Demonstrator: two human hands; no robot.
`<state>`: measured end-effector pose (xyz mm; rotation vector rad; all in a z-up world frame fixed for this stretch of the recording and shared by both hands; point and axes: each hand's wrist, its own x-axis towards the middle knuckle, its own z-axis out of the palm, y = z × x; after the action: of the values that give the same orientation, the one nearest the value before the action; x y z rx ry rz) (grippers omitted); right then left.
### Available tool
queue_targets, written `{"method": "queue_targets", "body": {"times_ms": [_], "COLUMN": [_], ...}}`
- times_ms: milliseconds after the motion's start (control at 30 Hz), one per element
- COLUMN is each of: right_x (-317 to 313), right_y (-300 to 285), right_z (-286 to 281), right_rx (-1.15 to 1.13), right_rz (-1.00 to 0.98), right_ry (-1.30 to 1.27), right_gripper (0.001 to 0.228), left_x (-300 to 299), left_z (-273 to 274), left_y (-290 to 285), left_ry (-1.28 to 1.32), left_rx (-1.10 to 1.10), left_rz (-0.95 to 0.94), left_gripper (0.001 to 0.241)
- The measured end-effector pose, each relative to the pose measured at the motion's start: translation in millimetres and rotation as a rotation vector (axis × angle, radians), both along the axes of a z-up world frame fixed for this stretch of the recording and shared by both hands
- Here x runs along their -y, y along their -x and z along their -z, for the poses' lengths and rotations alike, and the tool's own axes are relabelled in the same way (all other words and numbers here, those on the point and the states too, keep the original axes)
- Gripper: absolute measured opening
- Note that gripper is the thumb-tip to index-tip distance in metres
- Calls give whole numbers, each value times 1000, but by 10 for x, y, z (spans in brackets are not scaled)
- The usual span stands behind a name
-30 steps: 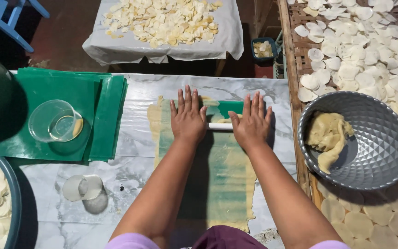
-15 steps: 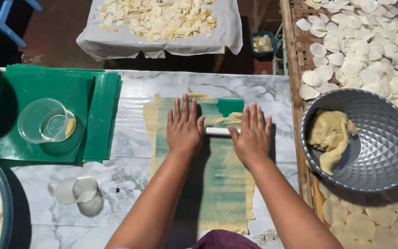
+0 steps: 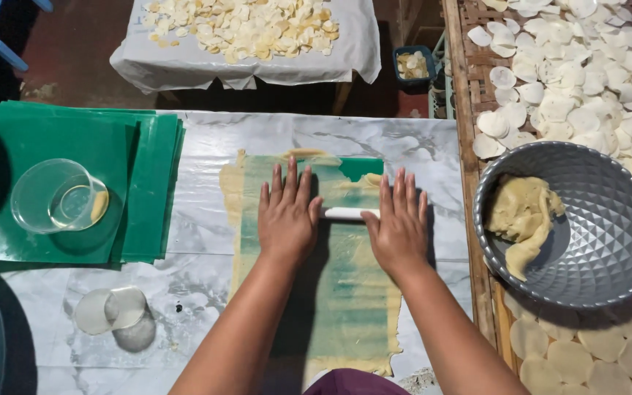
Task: Rolling out a thin sheet of dough and cutting out circular pastry shapes.
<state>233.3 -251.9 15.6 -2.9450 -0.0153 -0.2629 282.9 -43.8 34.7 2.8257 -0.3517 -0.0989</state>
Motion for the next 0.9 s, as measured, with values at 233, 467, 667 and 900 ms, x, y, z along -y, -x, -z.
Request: {"method": "queue_targets", "body": {"times_ms": [233, 467, 667, 900], "right_x": [394, 417, 195, 312], "right_y": [177, -397, -180, -1089], "right_z": [250, 31, -20, 169], "right_rx": [190, 150, 36, -132], "right_rz": [-206, -151, -16, 129], "right_ry": [-2, 2, 14, 67], "right_gripper": [38, 68, 77, 77], "left_x": [-14, 230, 172, 316], "left_z": [84, 152, 107, 129], "left_y": [55, -486, -314, -935], "left_ry": [1, -17, -53, -50], "left_rx": [21, 125, 22, -5], "left_rz": [0, -13, 15, -42], "left_gripper": [68, 63, 64, 66]}}
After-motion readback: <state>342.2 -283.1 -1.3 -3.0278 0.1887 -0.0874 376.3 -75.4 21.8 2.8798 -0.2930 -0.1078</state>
